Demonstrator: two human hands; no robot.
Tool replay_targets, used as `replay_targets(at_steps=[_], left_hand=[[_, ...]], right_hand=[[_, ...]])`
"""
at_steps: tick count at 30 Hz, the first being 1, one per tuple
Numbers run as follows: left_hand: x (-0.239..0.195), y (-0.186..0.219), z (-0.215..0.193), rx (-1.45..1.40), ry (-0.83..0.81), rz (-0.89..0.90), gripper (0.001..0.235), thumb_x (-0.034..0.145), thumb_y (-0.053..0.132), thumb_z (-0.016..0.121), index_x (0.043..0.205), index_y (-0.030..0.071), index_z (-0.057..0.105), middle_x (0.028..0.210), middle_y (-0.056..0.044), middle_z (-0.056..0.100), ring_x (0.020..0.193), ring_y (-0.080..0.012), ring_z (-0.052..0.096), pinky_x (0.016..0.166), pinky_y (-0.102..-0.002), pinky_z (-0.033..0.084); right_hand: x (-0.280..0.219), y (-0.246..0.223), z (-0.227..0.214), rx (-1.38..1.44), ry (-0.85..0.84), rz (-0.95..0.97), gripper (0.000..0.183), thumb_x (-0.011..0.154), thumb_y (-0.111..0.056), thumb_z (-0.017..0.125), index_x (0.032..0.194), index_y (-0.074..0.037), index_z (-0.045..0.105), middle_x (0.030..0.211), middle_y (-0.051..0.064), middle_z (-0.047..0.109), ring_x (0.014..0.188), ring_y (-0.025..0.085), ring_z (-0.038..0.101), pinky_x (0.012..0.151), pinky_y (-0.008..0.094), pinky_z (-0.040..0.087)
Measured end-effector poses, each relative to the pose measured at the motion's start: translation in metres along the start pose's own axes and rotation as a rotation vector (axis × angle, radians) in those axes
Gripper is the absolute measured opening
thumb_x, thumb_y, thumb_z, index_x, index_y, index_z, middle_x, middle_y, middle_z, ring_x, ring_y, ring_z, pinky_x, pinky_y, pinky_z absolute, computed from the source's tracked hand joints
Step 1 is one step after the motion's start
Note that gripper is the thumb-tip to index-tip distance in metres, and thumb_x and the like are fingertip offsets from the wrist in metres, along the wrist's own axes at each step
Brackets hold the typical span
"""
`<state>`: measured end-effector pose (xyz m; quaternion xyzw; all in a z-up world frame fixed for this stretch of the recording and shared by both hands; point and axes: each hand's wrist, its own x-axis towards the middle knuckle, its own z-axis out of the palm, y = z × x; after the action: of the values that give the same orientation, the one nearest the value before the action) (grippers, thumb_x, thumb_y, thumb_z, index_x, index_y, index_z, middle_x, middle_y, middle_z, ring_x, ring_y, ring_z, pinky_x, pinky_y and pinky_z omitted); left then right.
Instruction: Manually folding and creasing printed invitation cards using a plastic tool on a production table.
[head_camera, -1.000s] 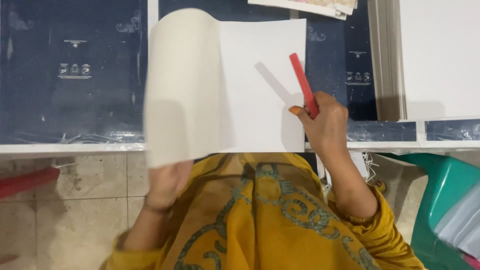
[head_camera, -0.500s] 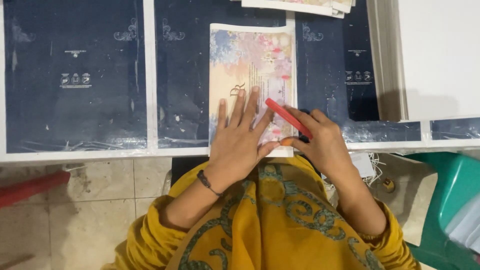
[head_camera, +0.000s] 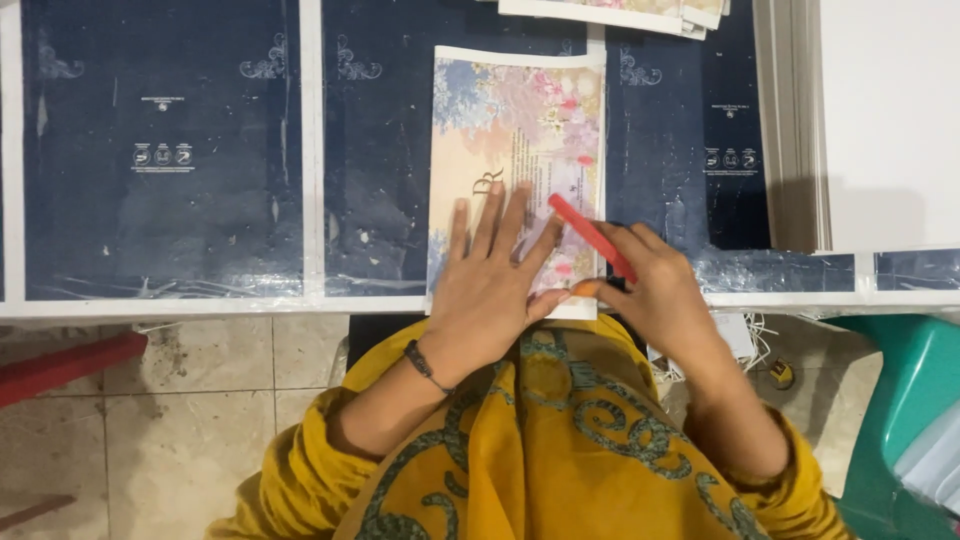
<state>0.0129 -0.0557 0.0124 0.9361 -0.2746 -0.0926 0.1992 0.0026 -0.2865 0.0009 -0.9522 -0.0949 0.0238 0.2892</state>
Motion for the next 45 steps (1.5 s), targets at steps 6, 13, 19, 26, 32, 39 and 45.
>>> replay_targets(at_steps=[6, 13, 19, 26, 32, 39, 45], left_hand=[[-0.010, 0.006, 0.028, -0.268, 0.253, 0.244, 0.082, 0.079, 0.039, 0.087, 0.141, -0.005, 0.056, 0.145, -0.027, 0.056, 0.137, -0.0453, 0.052, 0.119, -0.052, 0.039], [-0.036, 0.015, 0.053, -0.237, 0.195, 0.525, 0.040, 0.101, 0.028, 0.052, 0.132, 0.002, 0.052, 0.141, -0.026, 0.055, 0.135, -0.0428, 0.054, 0.125, -0.052, 0.035], [-0.035, 0.005, 0.076, -0.192, 0.119, 0.569, 0.054, 0.102, 0.022, 0.058, 0.150, -0.001, 0.053, 0.168, -0.020, 0.042, 0.161, -0.0335, 0.036, 0.138, -0.043, 0.020], [-0.059, -0.001, 0.005, -0.825, 0.038, 0.479, 0.030, 0.105, 0.018, 0.059, 0.132, 0.009, 0.065, 0.144, -0.012, 0.065, 0.133, -0.0292, 0.065, 0.119, -0.040, 0.050], [-0.064, -0.040, -0.028, -0.689, 0.703, -0.025, 0.019, 0.088, -0.006, 0.062, 0.099, 0.007, 0.067, 0.099, -0.009, 0.071, 0.095, -0.0269, 0.070, 0.089, -0.036, 0.057], [-0.044, -0.051, -0.009, -0.372, 0.447, -0.346, 0.069, 0.101, 0.057, 0.045, 0.144, 0.003, 0.052, 0.142, -0.014, 0.043, 0.129, -0.0350, 0.043, 0.098, -0.052, 0.040], [-0.025, -0.037, -0.025, -0.523, 0.524, -0.361, 0.053, 0.079, 0.007, 0.084, 0.119, 0.001, 0.050, 0.117, -0.021, 0.051, 0.107, -0.0468, 0.054, 0.091, -0.050, 0.038]], right_hand=[[0.019, 0.062, -0.024, 0.552, 0.048, 0.080, 0.046, 0.093, 0.008, 0.064, 0.134, -0.012, 0.058, 0.132, 0.008, 0.067, 0.068, 0.010, 0.057, 0.055, 0.025, 0.049], [0.052, -0.130, 0.018, -0.085, -0.434, 0.025, 0.038, 0.090, -0.014, 0.066, 0.127, -0.014, 0.058, 0.084, 0.007, 0.059, 0.071, 0.021, 0.056, 0.064, 0.033, 0.048], [0.155, -0.182, -0.027, 0.462, -0.504, 0.464, 0.063, 0.105, -0.037, 0.014, 0.145, -0.008, 0.053, 0.153, 0.013, 0.056, 0.148, 0.029, 0.048, 0.122, 0.047, 0.038], [0.086, -0.166, 0.017, 0.515, -0.607, 0.187, 0.077, 0.106, -0.046, 0.009, 0.137, -0.002, 0.065, 0.143, 0.022, 0.067, 0.135, 0.030, 0.067, 0.116, 0.041, 0.055], [0.174, 0.082, 0.052, -0.177, 0.252, -0.545, 0.018, 0.102, -0.015, 0.073, 0.100, 0.002, 0.067, 0.088, 0.015, 0.060, 0.070, 0.024, 0.058, 0.066, 0.035, 0.046], [0.065, -0.111, 0.003, 0.513, -0.349, 0.565, 0.043, 0.104, -0.044, 0.053, 0.090, -0.004, 0.058, 0.079, 0.008, 0.060, 0.061, 0.020, 0.053, 0.053, 0.029, 0.052], [0.022, 0.026, 0.015, 0.014, -0.071, 0.084, 0.046, 0.100, -0.011, 0.065, 0.144, -0.021, 0.059, 0.088, 0.003, 0.055, 0.070, 0.020, 0.054, 0.065, 0.033, 0.051]])
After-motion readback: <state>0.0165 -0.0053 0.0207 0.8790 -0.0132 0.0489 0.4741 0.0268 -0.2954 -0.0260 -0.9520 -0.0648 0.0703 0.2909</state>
